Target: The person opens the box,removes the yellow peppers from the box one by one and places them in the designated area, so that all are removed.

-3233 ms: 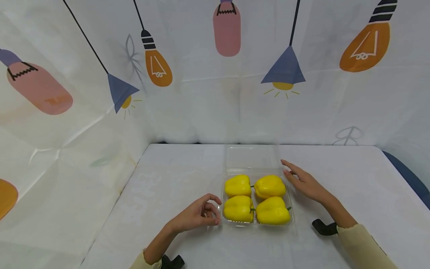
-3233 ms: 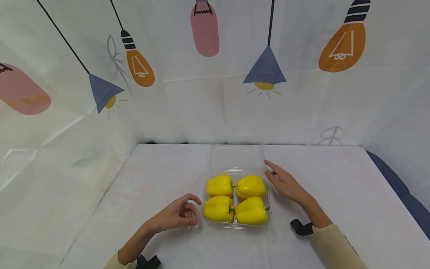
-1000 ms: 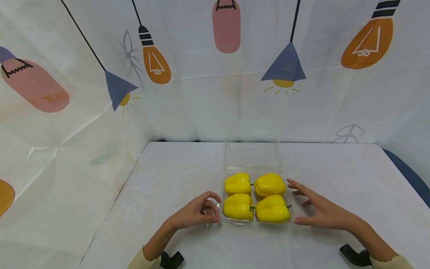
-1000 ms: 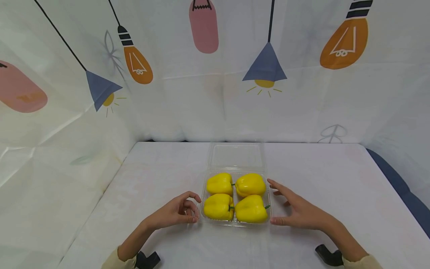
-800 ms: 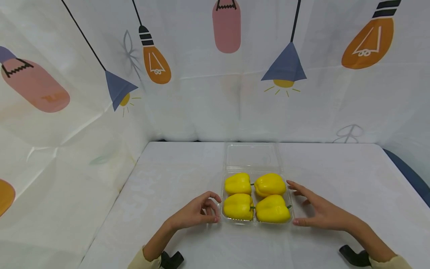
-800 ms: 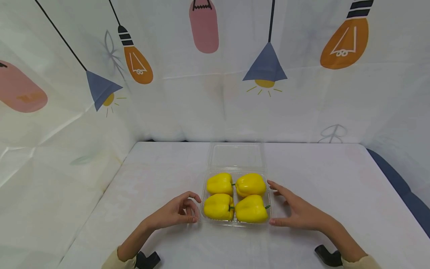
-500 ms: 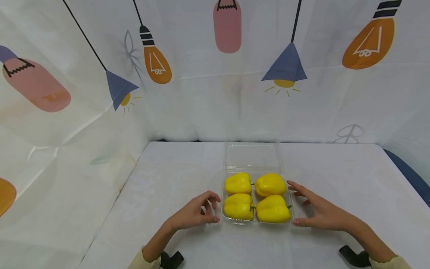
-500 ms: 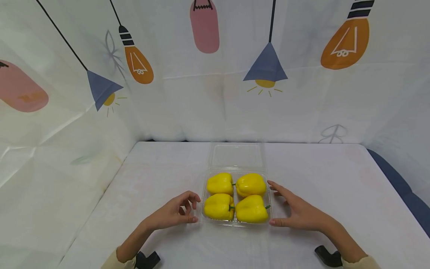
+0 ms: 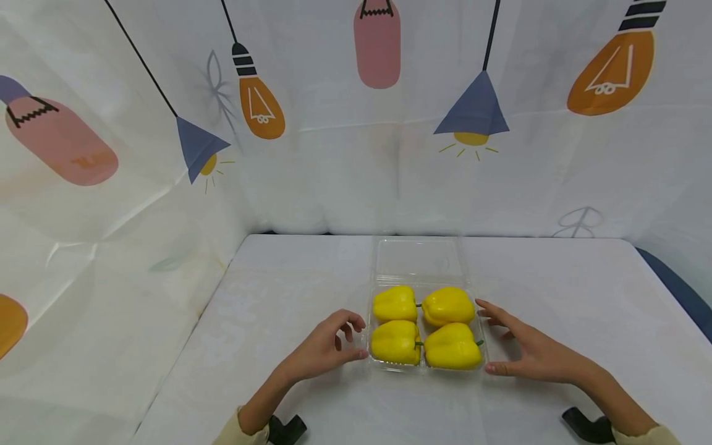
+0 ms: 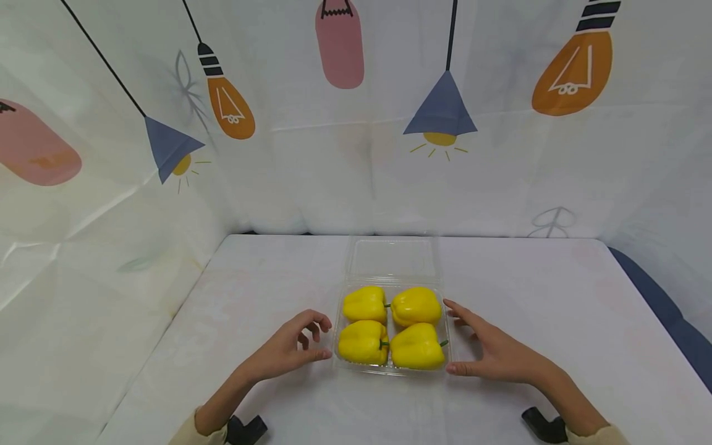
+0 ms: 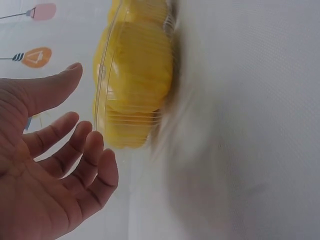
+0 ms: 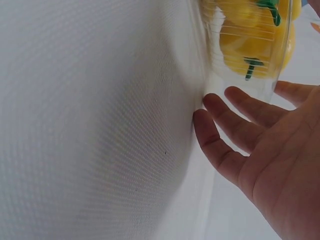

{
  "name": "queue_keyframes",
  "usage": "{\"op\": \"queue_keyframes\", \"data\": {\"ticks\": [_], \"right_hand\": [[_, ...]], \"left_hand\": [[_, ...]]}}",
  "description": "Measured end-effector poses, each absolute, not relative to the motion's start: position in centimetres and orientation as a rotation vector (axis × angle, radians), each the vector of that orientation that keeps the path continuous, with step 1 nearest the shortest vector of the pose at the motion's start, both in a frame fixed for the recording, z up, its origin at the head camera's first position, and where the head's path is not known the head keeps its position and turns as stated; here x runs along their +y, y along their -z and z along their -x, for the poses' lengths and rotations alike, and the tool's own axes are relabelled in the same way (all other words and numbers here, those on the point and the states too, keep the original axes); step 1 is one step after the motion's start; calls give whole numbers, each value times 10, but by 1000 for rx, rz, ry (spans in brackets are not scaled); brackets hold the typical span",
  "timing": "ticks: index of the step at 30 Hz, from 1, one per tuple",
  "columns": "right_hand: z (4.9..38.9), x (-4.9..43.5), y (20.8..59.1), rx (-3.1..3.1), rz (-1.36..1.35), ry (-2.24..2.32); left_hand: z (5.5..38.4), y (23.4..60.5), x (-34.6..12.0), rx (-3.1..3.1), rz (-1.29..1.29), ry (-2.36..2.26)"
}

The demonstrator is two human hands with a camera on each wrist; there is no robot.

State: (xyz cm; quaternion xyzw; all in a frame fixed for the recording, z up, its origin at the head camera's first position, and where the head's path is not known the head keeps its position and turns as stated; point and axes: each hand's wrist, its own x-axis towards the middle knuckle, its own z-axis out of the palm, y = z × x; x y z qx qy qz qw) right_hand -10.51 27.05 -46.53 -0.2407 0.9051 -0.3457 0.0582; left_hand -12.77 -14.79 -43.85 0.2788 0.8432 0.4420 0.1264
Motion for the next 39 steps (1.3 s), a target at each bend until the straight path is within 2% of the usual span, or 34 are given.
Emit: {"op": "queue_keyframes", "data": {"ticks": [21,39], "right_hand": [[106,273,470,2731,753,1062],[107,273,469,2730,732,1044]], "left_hand": [[127,442,-117,2731,-1070,-1125],[125,443,-105,2857,-1163,-903]]}}
